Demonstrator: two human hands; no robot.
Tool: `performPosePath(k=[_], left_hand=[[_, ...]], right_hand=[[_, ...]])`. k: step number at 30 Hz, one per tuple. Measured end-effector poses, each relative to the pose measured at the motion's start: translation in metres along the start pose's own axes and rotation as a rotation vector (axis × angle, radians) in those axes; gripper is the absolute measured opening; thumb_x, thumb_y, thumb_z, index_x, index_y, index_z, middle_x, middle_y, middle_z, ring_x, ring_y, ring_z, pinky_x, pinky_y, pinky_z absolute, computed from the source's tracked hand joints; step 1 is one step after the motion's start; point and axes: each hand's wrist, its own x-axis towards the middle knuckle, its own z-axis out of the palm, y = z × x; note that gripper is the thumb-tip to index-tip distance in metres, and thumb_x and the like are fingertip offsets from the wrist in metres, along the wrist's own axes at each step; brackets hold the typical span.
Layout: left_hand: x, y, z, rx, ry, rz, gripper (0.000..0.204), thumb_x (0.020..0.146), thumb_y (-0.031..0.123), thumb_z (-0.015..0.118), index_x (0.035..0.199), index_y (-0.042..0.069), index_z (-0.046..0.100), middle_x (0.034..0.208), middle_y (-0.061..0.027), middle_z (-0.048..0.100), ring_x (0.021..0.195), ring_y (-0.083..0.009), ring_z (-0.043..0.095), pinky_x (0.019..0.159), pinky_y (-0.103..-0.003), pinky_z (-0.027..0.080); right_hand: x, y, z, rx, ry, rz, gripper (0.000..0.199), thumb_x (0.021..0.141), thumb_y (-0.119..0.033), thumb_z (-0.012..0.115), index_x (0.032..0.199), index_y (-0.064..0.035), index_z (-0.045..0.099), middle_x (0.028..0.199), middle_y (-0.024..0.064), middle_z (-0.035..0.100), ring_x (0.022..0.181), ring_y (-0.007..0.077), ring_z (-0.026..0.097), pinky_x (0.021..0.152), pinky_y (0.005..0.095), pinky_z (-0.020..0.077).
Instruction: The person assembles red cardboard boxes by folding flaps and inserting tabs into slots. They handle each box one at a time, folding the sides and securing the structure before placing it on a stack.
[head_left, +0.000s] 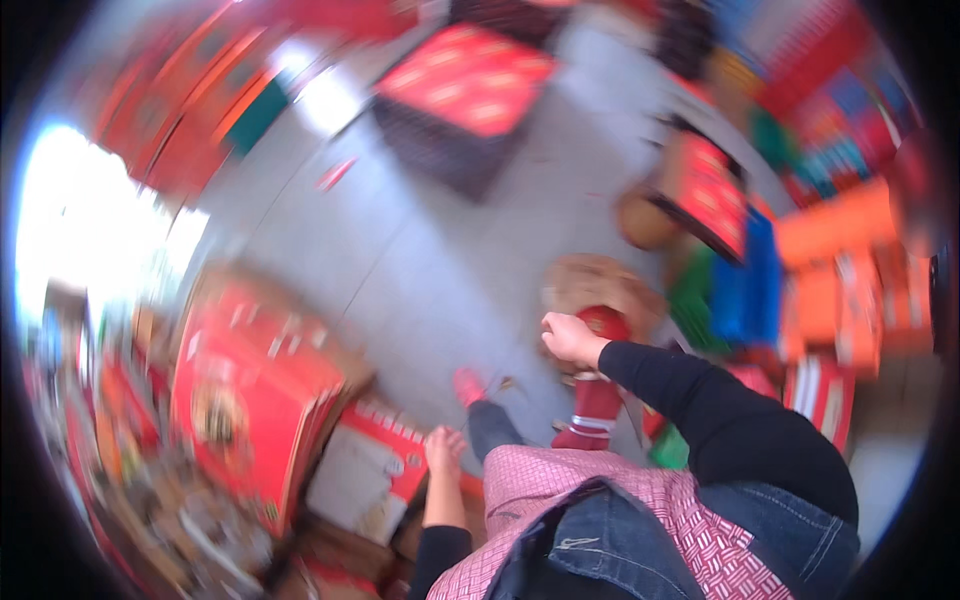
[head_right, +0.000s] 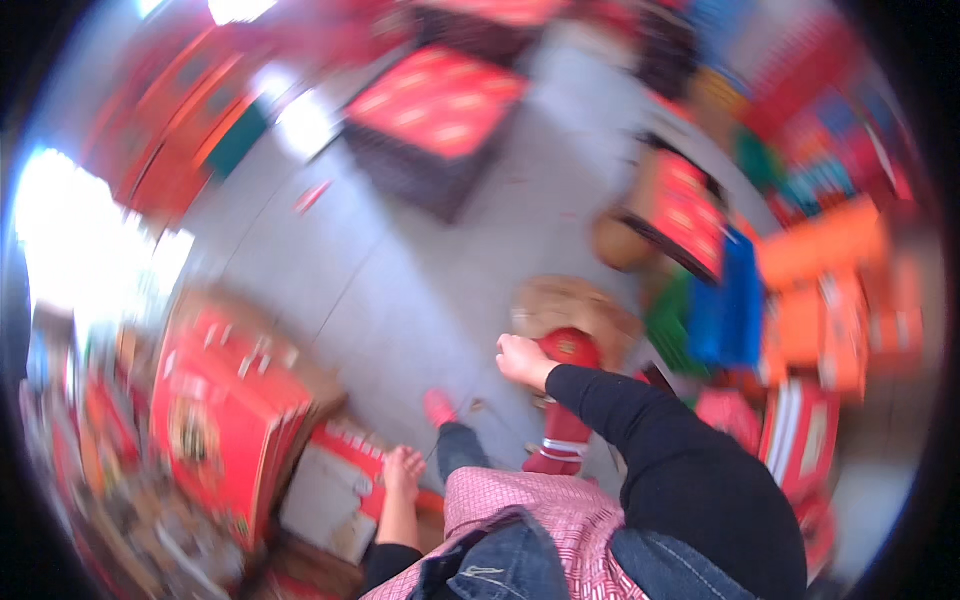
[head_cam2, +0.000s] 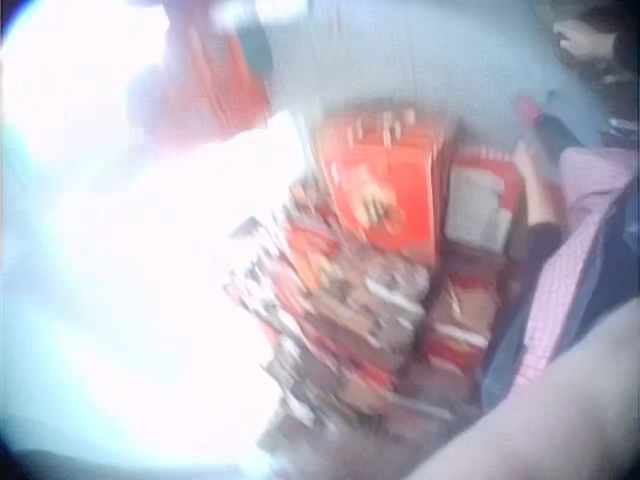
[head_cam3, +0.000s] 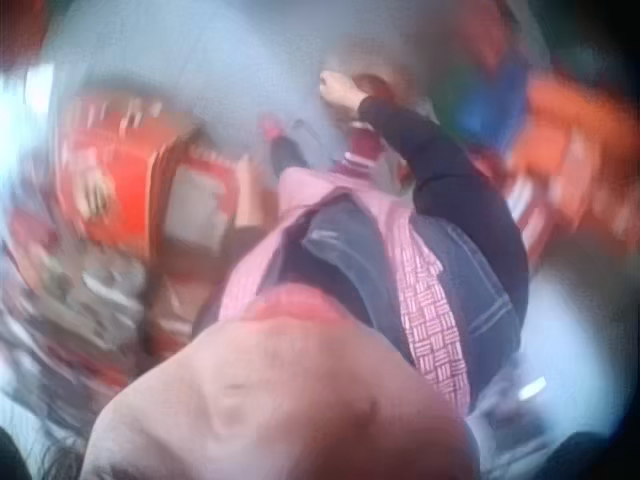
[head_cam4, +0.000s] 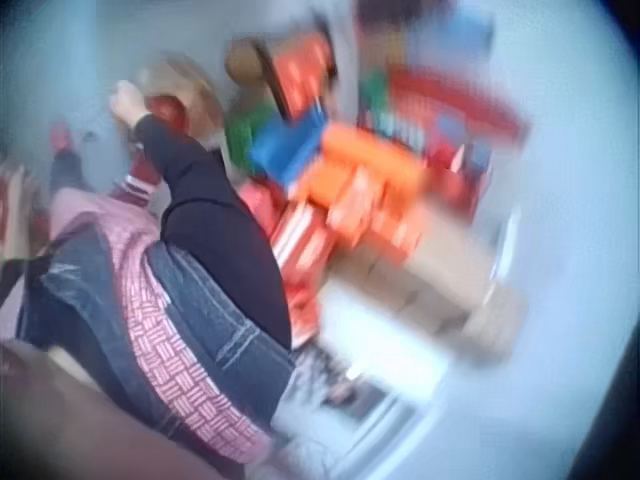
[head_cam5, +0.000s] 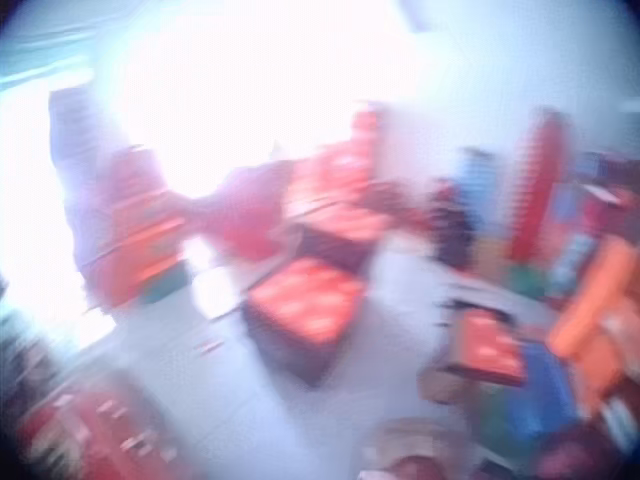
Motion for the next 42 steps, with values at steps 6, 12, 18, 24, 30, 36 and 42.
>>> performPosePath(k=[6, 12, 18, 24, 30, 36, 42], left_hand=[[-0.085, -0.102, 0.134, 0.713, -0.615, 0.171, 0.019, 0.083, 0.017, 0.057, 0.097, 0.004, 0.058, 0.079, -0.0054, 0.059, 0.069, -0.0141, 0.058, 0.054, -0.024, 0.047], [-0.158, -0.157, 0.227, 1.012, -0.408, 0.312, 0.019, 0.079, 0.009, 0.056, 0.095, -0.002, 0.056, 0.076, -0.0052, 0.056, 0.062, -0.0116, 0.053, 0.050, -0.023, 0.042], [-0.266, -0.246, 0.361, 1.329, -0.652, 0.493, 0.022, 0.079, 0.011, 0.057, 0.097, 0.000, 0.058, 0.080, -0.0058, 0.060, 0.071, -0.0127, 0.056, 0.060, -0.025, 0.044], [-0.375, -0.410, 0.538, 1.632, -1.061, 0.744, 0.032, 0.082, 0.020, 0.055, 0.107, 0.001, 0.057, 0.098, -0.0140, 0.063, 0.092, -0.0219, 0.060, 0.081, -0.031, 0.045], [-0.389, -0.572, 0.740, 1.528, -1.417, 1.249, 0.038, 0.082, 0.025, 0.057, 0.111, 0.001, 0.055, 0.109, -0.0188, 0.058, 0.107, -0.0334, 0.053, 0.091, -0.036, 0.041], [-0.325, -0.725, 0.888, 1.610, -1.492, 1.307, 0.047, 0.088, 0.043, 0.044, 0.104, 0.000, 0.056, 0.095, -0.0252, 0.060, 0.095, -0.0397, 0.055, 0.079, -0.043, 0.045], [-0.323, -0.691, 0.792, 1.976, -1.511, 0.888, 0.046, 0.087, 0.044, 0.050, 0.096, -0.001, 0.053, 0.091, -0.0252, 0.059, 0.088, -0.0412, 0.057, 0.073, -0.046, 0.045]], right_hand=[[-0.337, 0.243, -0.130, 0.212, 0.689, 0.504, 0.020, 0.078, -0.018, 0.055, 0.090, -0.0022, 0.059, 0.078, 0.0156, 0.063, 0.075, 0.0327, 0.061, 0.065, 0.0399, 0.0480], [-0.665, 0.367, -0.032, 0.690, 1.140, 0.826, 0.021, 0.077, -0.004, 0.060, 0.096, 0.0023, 0.057, 0.073, 0.0092, 0.062, 0.060, 0.0142, 0.059, 0.053, 0.0269, 0.0481], [-0.832, 0.375, -0.007, 1.223, 1.399, 1.360, 0.014, 0.082, -0.010, 0.057, 0.091, -0.0007, 0.059, 0.073, 0.0053, 0.061, 0.056, 0.0107, 0.058, 0.048, 0.0212, 0.0460], [-0.851, 0.462, -0.052, 1.287, 1.713, 1.165, 0.017, 0.083, -0.018, 0.058, 0.090, -0.0029, 0.058, 0.070, 0.0018, 0.057, 0.059, 0.0102, 0.055, 0.052, 0.0216, 0.0453], [-0.849, 0.603, -0.134, 1.383, 1.622, 0.989, 0.035, 0.084, -0.034, 0.058, 0.091, 0.0000, 0.060, 0.074, 0.0006, 0.058, 0.070, 0.0108, 0.057, 0.063, 0.0254, 0.0441], [-0.858, 0.780, -0.080, 1.507, 1.707, 1.207, 0.052, 0.083, -0.042, 0.059, 0.114, -0.0012, 0.052, 0.104, 0.0098, 0.060, 0.091, 0.0174, 0.059, 0.076, 0.0328, 0.0488], [-0.848, 0.690, -0.020, 1.951, 1.823, 0.793, 0.048, 0.089, -0.033, 0.053, 0.125, -0.0037, 0.045, 0.121, 0.0073, 0.053, 0.108, 0.0182, 0.052, 0.092, 0.0344, 0.0427]])
